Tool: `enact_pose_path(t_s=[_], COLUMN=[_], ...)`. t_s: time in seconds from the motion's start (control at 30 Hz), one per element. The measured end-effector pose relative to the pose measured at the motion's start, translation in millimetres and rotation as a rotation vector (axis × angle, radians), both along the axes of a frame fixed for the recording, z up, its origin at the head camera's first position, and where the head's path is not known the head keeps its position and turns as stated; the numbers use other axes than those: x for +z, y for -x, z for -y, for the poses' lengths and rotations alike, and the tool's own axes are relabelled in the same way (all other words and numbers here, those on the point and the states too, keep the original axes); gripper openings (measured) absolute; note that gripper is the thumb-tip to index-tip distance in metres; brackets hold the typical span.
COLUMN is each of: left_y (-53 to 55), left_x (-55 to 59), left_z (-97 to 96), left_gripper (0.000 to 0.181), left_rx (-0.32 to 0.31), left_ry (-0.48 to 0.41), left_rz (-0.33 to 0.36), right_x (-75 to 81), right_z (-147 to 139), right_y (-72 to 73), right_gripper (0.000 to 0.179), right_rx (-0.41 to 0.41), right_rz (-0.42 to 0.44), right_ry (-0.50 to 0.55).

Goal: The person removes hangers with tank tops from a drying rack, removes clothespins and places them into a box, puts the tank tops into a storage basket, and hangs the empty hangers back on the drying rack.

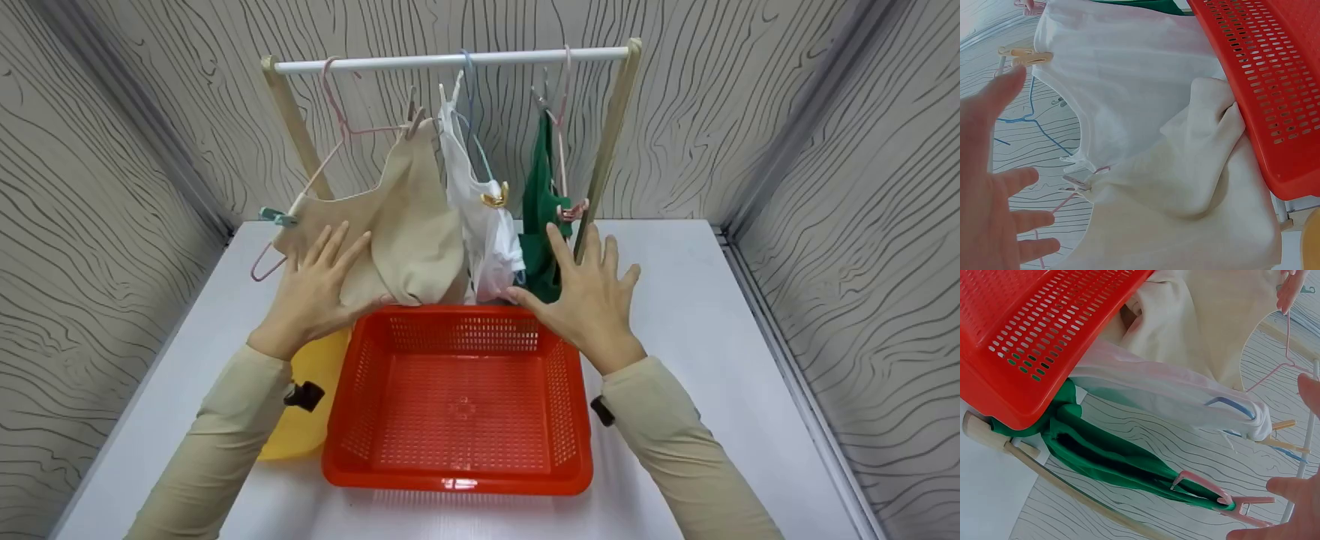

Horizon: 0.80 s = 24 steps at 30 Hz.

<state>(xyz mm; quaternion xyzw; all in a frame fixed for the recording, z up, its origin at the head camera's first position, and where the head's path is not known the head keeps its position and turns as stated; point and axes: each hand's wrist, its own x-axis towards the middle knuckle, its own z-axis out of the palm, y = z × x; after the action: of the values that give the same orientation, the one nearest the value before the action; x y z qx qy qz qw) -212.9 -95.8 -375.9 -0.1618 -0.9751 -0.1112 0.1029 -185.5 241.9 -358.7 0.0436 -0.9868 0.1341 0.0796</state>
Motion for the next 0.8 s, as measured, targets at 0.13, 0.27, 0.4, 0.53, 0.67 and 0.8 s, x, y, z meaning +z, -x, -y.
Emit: enact_pose_path(t_s=[0.13, 0.27, 0.4, 0.53, 0.67, 0.8], left_y=[-1.4, -3.3, -6.5, -9.8, -11.5, -13.5], left_x=[0.5, 0.1, -2.0, -6.5, -13.5, -20.7], left_z=[-0.1, -0.2, 1.1, 3.0, 4.5, 5.8], left_gripper=[0.085, 0.082, 0.078, 0.07, 0.063, 0.055], left_rx=[0.004, 0.005, 0.002, -0.01, -0.025, -0.02], left_ry=[0.018, 0.02, 0.002, -0.017, -0.049, -0.069], left_rz=[0.001, -0.008, -0.034, -0.097, -0.171, -0.226], right_x=[-0.5, -1.8, -4.7, -8.3, -11.7, -16.0], right_z=[0.6, 0.2, -0.5, 0.0, 1.5, 3.5], right_y=[-2.9, -5.5, -9.7, -13.2, -15.5, -16.5], right_gripper=[0.09, 0.087, 0.083, 0.076, 0.071, 0.066], right_rx=[0.003, 0.014, 0.028, 0.04, 0.045, 0.051], right_rz=[-0.018, -0.033, -0.042, -0.058, -0.062, -0.097], right_ry=[-0.001, -0.004, 0.003, 0.014, 0.03, 0.047])
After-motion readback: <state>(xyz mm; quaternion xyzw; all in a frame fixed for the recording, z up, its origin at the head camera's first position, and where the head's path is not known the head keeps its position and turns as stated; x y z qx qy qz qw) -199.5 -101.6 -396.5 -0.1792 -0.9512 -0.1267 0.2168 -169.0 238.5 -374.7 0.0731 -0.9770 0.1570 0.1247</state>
